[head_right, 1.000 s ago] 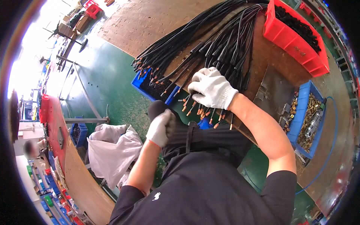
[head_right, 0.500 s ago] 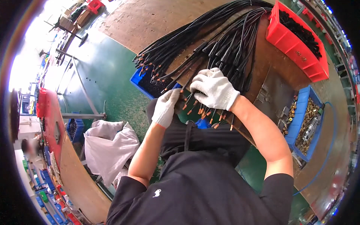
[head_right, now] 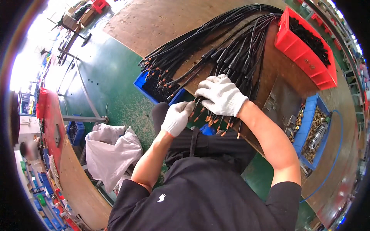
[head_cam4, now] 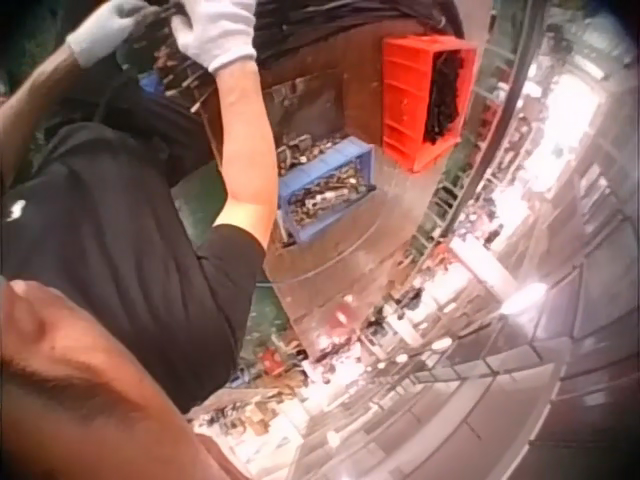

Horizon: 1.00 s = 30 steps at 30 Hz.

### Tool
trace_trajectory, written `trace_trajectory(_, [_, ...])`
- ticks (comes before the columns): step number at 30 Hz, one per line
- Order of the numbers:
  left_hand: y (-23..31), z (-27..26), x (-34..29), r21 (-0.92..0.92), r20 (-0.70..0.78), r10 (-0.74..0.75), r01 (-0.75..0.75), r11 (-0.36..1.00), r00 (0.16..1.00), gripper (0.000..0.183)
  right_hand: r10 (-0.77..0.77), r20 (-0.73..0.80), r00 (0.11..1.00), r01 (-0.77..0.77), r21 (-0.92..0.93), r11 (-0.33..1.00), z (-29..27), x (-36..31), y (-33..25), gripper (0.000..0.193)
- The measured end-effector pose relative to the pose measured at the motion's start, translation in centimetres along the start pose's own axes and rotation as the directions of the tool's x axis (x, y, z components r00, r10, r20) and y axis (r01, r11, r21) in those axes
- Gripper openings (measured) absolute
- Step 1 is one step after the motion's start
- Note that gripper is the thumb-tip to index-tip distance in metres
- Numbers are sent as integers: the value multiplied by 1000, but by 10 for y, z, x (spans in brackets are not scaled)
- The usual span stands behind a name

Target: Sorting and assembling electrical cable harnesses with plastic connectors at a workbench.

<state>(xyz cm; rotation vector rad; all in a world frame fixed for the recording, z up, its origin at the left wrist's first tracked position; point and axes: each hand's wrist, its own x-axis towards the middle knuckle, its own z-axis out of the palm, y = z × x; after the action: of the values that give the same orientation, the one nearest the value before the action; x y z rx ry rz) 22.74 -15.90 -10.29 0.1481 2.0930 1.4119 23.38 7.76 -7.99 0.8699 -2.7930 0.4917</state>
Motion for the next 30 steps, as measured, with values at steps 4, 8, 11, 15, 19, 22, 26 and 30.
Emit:
trace_trajectory(4, [-14, -1, -12, 25, -39, -8, 9, 1000, 999, 47, 1, 5, 1000, -1, -3, 1000, 2, 0, 0, 30])
trace_trajectory(8, [-50, -27, -36, -295, -46, -275, 250, 922, 960, 35, 2, -19, 1000, -1, 20, 1000, -10, 9, -5, 19])
trace_trajectory(11, [-79, -44, -33, -647, -63, -257, 157, 746, 964, 25, 34, 6, 999, -33, -115, 993, -14, 35, 1, 24])
trace_trajectory(15, [-94, -49, -7, -809, -61, -181, 58, 585, 982, 25, 16, -106, 994, -33, -152, 988, 14, 73, 10, 45])
trace_trajectory(19, [-68, -48, -7, -782, -57, -196, 78, 618, 979, 25, -43, 2, 999, 43, -88, 995, 15, 61, 18, 30])
trace_trajectory(22, [-57, -43, -4, -724, -56, -205, 102, 683, 977, 32, -57, -10, 998, 56, -40, 998, 11, 51, 21, 28])
trace_trajectory(26, [-30, -43, 2, -458, 22, -128, 124, 881, 992, 41, -55, -7, 998, 55, -8, 998, 12, 47, 22, 26])
trace_trajectory(30, [-39, -44, 22, 104, -77, 158, -150, 983, 984, 52, -82, 9, 997, 82, -16, 997, 17, 51, 18, 25])
